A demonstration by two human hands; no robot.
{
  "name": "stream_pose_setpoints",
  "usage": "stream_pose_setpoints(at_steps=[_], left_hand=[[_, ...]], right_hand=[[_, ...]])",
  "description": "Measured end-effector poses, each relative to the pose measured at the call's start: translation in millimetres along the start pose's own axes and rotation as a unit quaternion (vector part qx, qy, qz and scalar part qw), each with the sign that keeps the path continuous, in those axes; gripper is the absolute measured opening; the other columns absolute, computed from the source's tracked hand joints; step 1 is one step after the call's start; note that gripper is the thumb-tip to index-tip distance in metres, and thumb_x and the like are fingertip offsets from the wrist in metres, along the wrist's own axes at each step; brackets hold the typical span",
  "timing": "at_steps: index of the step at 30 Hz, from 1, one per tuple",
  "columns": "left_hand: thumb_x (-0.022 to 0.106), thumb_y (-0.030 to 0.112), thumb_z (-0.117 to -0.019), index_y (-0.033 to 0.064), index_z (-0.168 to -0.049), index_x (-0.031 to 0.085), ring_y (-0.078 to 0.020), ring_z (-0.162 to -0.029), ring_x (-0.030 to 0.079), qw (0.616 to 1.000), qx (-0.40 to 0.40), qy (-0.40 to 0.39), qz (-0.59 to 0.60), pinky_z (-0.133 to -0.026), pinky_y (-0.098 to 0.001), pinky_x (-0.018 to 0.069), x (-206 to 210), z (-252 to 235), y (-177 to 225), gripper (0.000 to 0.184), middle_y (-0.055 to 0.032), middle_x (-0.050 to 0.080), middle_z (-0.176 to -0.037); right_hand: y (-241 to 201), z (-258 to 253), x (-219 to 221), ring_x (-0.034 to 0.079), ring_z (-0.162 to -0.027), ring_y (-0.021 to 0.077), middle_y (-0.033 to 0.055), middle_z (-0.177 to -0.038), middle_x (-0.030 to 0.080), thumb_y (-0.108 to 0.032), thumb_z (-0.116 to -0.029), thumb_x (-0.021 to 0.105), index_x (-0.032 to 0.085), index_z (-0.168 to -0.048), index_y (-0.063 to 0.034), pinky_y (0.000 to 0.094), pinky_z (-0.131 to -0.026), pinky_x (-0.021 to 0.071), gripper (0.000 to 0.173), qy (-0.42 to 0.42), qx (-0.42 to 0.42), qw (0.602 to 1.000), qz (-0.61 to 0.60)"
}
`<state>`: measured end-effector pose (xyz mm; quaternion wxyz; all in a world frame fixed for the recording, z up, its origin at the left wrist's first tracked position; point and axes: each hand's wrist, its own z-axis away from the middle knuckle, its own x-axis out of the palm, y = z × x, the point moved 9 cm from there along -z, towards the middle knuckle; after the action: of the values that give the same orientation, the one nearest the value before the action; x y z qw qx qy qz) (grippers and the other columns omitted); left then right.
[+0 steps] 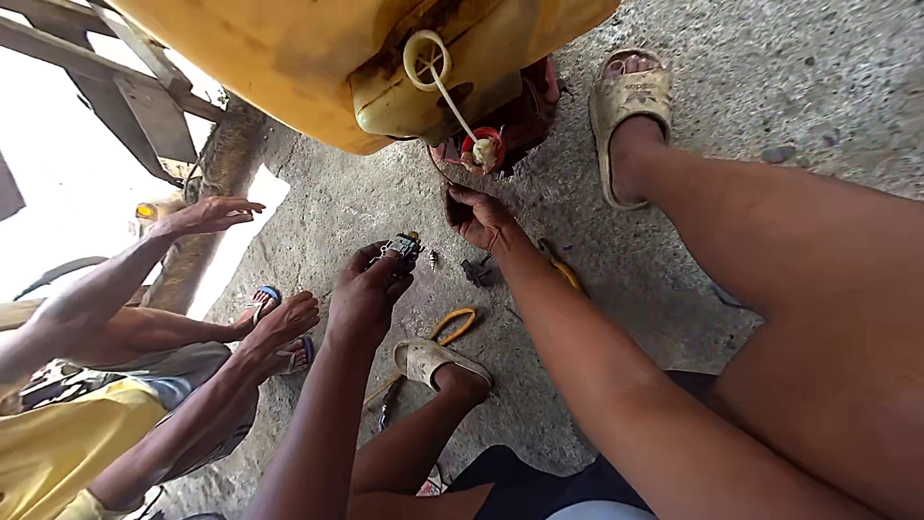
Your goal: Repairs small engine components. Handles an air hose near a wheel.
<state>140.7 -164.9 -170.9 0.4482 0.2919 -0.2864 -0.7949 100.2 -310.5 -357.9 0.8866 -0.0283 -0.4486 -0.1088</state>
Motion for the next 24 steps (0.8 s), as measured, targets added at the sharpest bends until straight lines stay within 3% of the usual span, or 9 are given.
stream_pose_setpoints(at_steps=[8, 13, 24], left_hand=[[0.061, 0.008, -0.1017, 0.0045, -0.127, 0.056, -0.0226, -0.086, 0.069, 0.999, 0.047, -0.003, -0.012, -0.073, -0.0351, 0.0600, 41, -70, -3, 0.026, -0.0151, 0.068, -0.105], [0.063, 0.006, -0.0990, 0.0045, -0.128, 0.058, -0.0219, -0.084, 0.069, 0.998, 0.061, -0.001, -0.012, -0.072, -0.0357, 0.0597, 47, -85, -18, 0.030, -0.0145, 0.067, -0.105], [0.060, 0.008, -0.0999, 0.0030, -0.127, 0.058, -0.0223, -0.084, 0.067, 0.995, 0.045, -0.048, 0.071, -0.071, -0.0345, 0.0580, 46, -109, -34, 0.028, -0.0156, 0.067, -0.103]], right_hand=[[-5, -2, -10, 0.065, -0.072, 0.0144, 0.0083, -0.096, 0.064, -0.009, -0.1028, 0.058, 0.056, -0.135, -0.0091, 0.0261, -0.064, 0.0578, 0.032, 0.056, -0.002, 0.995, 0.081], [-8, 1, -11, 0.064, -0.071, 0.0135, 0.0082, -0.096, 0.065, -0.007, -0.1026, 0.056, 0.059, -0.132, -0.0069, 0.0258, -0.064, 0.0572, 0.030, 0.088, -0.018, 0.989, 0.117], [-6, -2, -9, 0.066, -0.070, 0.0161, 0.0106, -0.089, 0.066, -0.010, -0.0994, 0.061, 0.063, -0.112, -0.0021, 0.0283, -0.063, 0.0588, 0.015, 0.128, -0.032, 0.982, 0.132]])
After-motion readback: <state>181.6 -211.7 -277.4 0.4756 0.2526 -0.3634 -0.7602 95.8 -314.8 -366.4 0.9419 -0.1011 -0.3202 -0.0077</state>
